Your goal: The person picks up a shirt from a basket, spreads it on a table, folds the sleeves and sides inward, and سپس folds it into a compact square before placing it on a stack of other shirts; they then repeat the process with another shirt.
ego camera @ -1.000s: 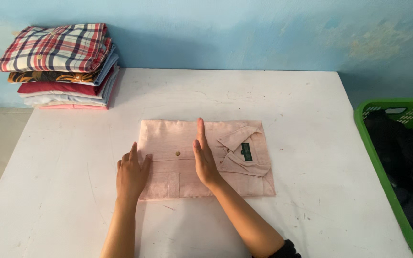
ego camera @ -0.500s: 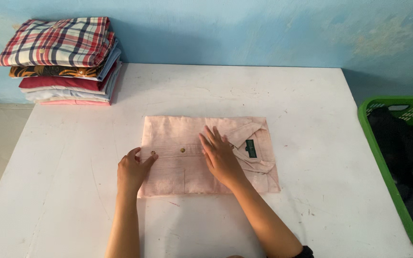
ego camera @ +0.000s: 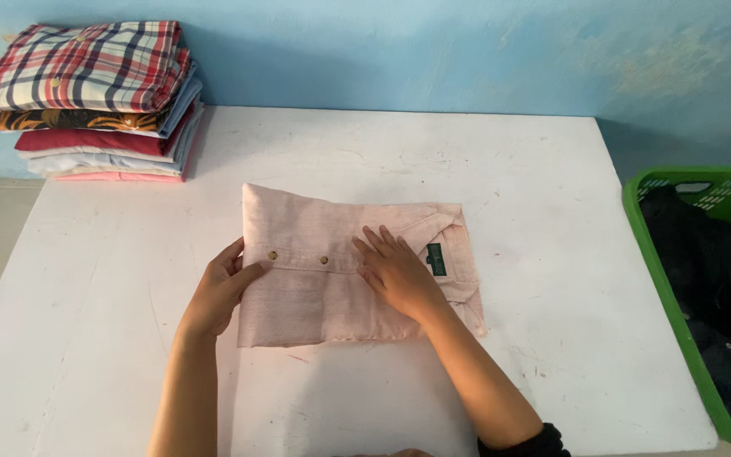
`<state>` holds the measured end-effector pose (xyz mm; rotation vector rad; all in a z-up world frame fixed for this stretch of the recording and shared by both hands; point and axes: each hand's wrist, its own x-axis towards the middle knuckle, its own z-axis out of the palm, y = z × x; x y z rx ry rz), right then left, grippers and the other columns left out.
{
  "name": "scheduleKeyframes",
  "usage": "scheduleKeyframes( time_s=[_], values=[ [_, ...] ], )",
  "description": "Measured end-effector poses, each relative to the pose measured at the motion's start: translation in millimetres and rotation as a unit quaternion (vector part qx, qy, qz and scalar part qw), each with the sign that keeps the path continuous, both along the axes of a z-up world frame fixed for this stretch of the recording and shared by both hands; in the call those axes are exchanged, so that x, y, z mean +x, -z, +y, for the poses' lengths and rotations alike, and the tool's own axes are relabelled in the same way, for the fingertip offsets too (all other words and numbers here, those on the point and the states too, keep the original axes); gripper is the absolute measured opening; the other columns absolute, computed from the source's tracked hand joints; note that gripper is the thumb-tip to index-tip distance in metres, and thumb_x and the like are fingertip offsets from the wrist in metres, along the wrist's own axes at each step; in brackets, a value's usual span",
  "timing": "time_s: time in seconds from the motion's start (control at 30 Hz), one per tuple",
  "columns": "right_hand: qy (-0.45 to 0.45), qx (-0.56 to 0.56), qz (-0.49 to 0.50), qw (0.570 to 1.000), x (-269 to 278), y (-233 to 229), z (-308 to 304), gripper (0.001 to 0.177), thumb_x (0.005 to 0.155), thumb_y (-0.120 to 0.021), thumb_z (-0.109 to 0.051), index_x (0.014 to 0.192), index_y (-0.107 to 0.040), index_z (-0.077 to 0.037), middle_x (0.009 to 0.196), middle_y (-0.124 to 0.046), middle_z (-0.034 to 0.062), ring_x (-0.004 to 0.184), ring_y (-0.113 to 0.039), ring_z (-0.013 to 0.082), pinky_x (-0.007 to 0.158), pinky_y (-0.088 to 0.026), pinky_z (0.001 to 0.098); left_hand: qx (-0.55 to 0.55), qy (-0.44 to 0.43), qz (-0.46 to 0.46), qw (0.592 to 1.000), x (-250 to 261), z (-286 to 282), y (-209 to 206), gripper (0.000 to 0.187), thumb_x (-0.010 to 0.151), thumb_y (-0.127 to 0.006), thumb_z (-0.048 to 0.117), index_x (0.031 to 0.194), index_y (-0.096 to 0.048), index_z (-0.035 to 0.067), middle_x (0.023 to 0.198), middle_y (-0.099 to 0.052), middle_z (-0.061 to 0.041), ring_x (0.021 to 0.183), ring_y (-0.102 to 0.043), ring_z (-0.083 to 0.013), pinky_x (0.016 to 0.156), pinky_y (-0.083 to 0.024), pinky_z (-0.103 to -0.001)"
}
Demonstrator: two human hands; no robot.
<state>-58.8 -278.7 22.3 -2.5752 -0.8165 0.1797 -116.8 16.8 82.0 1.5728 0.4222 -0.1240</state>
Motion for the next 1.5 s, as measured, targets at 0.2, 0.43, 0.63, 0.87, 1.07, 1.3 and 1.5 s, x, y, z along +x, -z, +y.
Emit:
scheduleKeyframes(
  time_s=[0.2,0.43,0.63,0.87,1.07,1.3,1.5],
  values=[
    [0.021,-0.068,-0.134,0.989,-5,3,-9,0.066,0.099,-0.047,-0.054,0.155,-0.039,-0.02,0.166,-0.025,0.0047,0.154,-0.015,0.0301,0.122,-0.015,0.0576,-0.149,0.028,-0.077,0.985,1,-27,-30,0.068,0.088,-0.062,0.002,0.152,-0.041,-0.007,0.119,-0.07,-0.024,0.105,-0.071,-0.0253,0.086,-0.061,-0.037],
    [-0.001,-0.005,-0.016,1.0,19,-16,-39,0.07,0.1,-0.044,-0.061,0.159,-0.036,-0.024,0.171,-0.02,0.0066,0.158,-0.012,0.0326,0.126,-0.015,0.0537,-0.125,0.048,-0.125,0.983,11,-62,-47,0.071,0.087,-0.062,-0.003,0.153,-0.038,-0.006,0.119,-0.07,-0.024,0.103,-0.072,-0.025,0.087,-0.062,-0.035],
    [0.03,-0.073,-0.083,0.993,0,-8,-31,0.078,0.092,-0.054,-0.068,0.157,-0.035,-0.031,0.17,-0.017,0.0072,0.156,-0.012,0.0351,0.124,-0.012,0.0568,-0.118,0.058,-0.139,0.982,18,-90,-55,0.074,0.084,-0.063,-0.001,0.154,-0.036,-0.005,0.113,-0.072,-0.02,0.098,-0.074,-0.0222,0.084,-0.063,-0.034],
    [0.059,-0.038,-0.075,0.995,23,-2,-90,0.085,0.094,-0.047,-0.071,0.161,-0.026,-0.024,0.17,-0.018,0.0077,0.156,-0.014,0.0352,0.122,-0.015,0.0599,0.006,0.096,-0.145,0.985,32,-134,-51,0.081,0.083,-0.071,0.004,0.156,-0.037,-0.002,0.081,-0.056,-0.001,0.071,-0.06,-0.0096,0.063,-0.055,-0.025],
    [0.121,-0.153,-0.085,0.977,16,12,-130,0.085,0.09,-0.047,-0.074,0.159,-0.028,-0.028,0.168,-0.019,0.007,0.154,-0.014,0.0345,0.119,-0.013,0.0631,0.055,0.15,-0.195,0.968,36,-172,-37,0.08,0.083,-0.073,0.006,0.156,-0.041,-0.002,0.078,-0.043,0.003,0.068,-0.046,-0.0057,0.064,-0.05,-0.022],
    [0.141,-0.135,-0.039,0.98,17,27,-132,0.079,0.091,-0.052,-0.067,0.156,-0.028,-0.029,0.169,-0.016,0.0011,0.155,-0.01,0.0301,0.121,-0.006,0.0629,0.131,0.184,-0.192,0.955,52,-239,-14,0.081,0.08,-0.068,0.008,0.155,-0.039,-0.002,0.067,-0.049,-0.001,0.062,-0.048,-0.0081,0.058,-0.046,-0.025],
    [0.145,0.199,-0.03,0.969,25,24,-165,0.037,0.106,-0.045,-0.031,0.127,-0.068,-0.013,0.149,-0.058,0.0072,0.139,-0.053,0.0286,0.122,-0.027,0.0547,0.18,0.217,-0.204,0.937,51,-281,12,0.082,0.075,-0.061,0.003,0.152,-0.036,-0.009,0.075,-0.068,-0.015,0.068,-0.069,-0.0217,0.065,-0.056,-0.033]
  ],
)
